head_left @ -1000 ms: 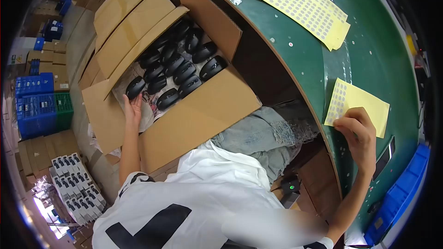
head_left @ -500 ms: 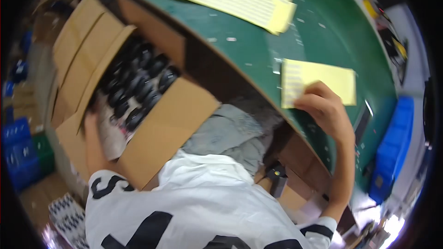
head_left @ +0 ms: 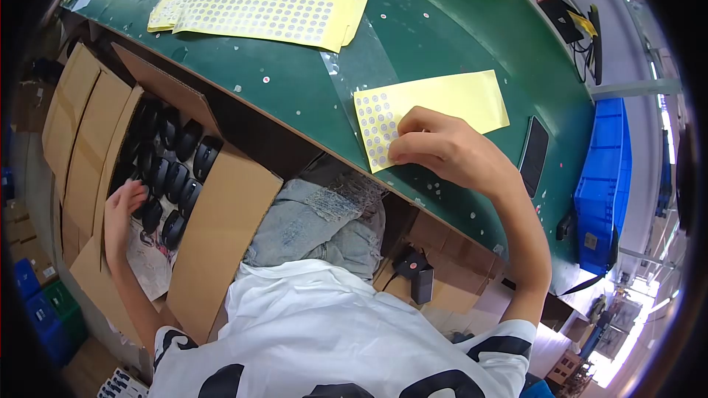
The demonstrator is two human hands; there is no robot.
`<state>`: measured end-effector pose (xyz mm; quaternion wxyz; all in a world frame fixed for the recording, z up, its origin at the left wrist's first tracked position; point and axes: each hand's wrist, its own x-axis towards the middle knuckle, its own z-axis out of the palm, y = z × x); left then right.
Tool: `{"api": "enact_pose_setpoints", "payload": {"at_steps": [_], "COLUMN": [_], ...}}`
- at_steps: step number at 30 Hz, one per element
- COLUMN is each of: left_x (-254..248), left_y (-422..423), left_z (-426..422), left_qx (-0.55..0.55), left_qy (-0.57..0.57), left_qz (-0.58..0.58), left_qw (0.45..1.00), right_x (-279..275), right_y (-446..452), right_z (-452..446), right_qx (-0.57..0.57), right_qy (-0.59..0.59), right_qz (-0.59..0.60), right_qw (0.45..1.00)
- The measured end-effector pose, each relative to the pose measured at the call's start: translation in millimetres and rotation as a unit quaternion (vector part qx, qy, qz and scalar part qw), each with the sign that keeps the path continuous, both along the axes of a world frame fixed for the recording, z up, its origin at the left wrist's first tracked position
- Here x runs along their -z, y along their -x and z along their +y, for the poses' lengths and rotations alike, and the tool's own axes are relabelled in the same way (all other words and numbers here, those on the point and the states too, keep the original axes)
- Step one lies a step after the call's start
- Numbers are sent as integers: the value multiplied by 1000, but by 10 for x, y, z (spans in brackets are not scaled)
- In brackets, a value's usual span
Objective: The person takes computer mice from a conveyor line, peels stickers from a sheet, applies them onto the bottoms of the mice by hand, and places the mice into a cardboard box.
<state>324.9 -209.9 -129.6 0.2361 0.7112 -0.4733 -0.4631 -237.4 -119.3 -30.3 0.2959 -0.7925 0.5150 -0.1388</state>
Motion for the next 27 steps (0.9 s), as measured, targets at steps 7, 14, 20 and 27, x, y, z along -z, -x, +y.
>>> {"api": "enact_pose_setpoints", "payload": {"at_steps": [7,14,20,27], "left_x": [-756,-505,-362,-323], "left_y": [2195,3197,3264,3260], "left_z": [345,12,-117,-119], "left_qx": [430,558,578,567], "left_qy": [368,511,523,525], "left_qz": [82,-34,-27,-13], "left_qw": [820,653,626,634], "right_x": [27,-1,22,42], "right_y": [-47,-250,-209,-140], "right_z": [42,284,188,141], "right_qx": [12,98,81,60], "right_qy": [2,11,66,70], "right_qz": [-19,-47,-13,-12], "right_qw": [1000,994,994,996]}}
